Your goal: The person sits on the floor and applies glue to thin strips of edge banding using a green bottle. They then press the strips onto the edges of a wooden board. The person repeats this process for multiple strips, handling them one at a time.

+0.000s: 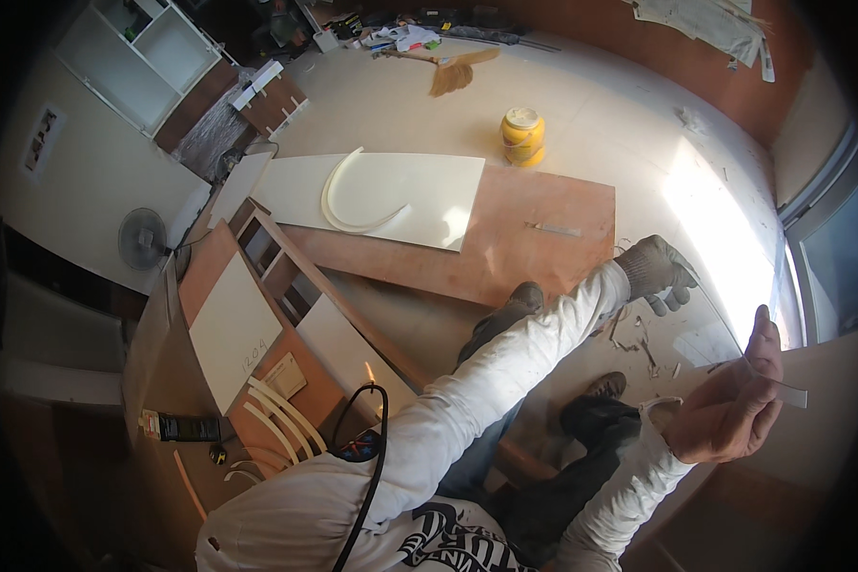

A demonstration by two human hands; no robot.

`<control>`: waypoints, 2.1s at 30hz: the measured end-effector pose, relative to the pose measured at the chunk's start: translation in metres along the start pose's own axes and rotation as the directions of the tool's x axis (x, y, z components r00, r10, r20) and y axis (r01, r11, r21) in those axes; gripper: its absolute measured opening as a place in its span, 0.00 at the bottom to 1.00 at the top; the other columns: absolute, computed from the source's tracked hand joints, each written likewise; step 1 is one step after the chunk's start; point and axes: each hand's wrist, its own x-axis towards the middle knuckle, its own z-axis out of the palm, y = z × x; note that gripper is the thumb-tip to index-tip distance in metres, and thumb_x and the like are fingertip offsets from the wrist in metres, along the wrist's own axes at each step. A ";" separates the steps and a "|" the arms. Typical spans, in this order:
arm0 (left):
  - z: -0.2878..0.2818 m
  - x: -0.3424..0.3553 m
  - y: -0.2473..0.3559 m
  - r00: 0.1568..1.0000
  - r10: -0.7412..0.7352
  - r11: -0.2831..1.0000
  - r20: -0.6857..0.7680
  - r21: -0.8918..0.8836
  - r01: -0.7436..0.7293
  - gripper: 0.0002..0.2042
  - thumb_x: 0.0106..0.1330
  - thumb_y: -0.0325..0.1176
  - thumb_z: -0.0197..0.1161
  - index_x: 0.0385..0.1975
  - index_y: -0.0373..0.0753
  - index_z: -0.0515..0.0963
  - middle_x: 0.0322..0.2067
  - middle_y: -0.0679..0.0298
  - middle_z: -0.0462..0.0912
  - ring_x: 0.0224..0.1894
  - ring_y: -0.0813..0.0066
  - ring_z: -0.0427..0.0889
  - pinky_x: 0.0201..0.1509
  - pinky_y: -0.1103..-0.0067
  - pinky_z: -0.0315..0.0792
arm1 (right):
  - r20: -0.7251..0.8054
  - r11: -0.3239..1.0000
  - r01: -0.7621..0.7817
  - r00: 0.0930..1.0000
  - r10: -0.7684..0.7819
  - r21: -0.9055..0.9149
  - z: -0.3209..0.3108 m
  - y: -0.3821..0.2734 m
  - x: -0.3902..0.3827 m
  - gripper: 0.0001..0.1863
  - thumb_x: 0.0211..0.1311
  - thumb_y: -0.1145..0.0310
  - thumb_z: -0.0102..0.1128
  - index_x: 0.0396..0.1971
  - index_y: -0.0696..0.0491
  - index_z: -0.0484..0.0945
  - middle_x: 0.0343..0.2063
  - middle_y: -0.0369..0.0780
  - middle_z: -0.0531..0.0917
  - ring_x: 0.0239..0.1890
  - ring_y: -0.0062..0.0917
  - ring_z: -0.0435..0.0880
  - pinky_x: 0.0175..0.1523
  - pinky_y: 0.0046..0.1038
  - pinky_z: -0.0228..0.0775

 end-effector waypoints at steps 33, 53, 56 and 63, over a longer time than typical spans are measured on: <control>0.025 -0.009 -0.004 0.965 -0.174 0.960 0.196 0.254 0.122 0.14 0.67 0.32 0.50 0.44 0.30 0.76 0.26 0.51 0.83 0.20 0.66 0.83 0.20 0.73 0.77 | -0.132 0.841 -0.513 0.834 0.535 0.172 -0.039 0.097 -0.014 0.06 0.66 0.76 0.53 0.40 0.59 0.72 0.36 0.43 0.81 0.38 0.29 0.81 0.51 0.34 0.72; 0.022 -0.042 0.022 0.993 -0.027 0.953 0.112 0.301 -0.008 0.18 0.63 0.42 0.63 0.35 0.28 0.81 0.17 0.56 0.81 0.14 0.69 0.80 0.19 0.76 0.74 | -0.031 0.654 -0.752 0.654 0.756 0.082 -0.030 0.100 -0.012 0.21 0.70 0.63 0.49 0.53 0.65 0.66 0.42 0.48 0.81 0.42 0.29 0.80 0.49 0.29 0.71; 0.022 -0.036 0.030 0.993 -0.115 0.769 -0.008 0.632 0.094 0.24 0.63 0.55 0.59 0.26 0.35 0.80 0.16 0.61 0.80 0.17 0.72 0.80 0.24 0.77 0.75 | -0.195 0.691 -0.719 0.669 0.717 0.071 -0.045 0.107 -0.018 0.19 0.71 0.62 0.48 0.50 0.63 0.68 0.33 0.43 0.80 0.34 0.25 0.79 0.38 0.24 0.70; 0.013 -0.005 -0.013 0.897 0.431 0.803 -0.102 0.496 -0.330 0.24 0.64 0.55 0.58 0.39 0.37 0.81 0.30 0.58 0.84 0.32 0.72 0.84 0.37 0.77 0.76 | -0.106 0.613 -0.790 0.608 0.787 0.019 -0.041 0.097 -0.022 0.11 0.70 0.62 0.51 0.40 0.56 0.73 0.20 0.31 0.71 0.18 0.11 0.64 0.19 0.13 0.49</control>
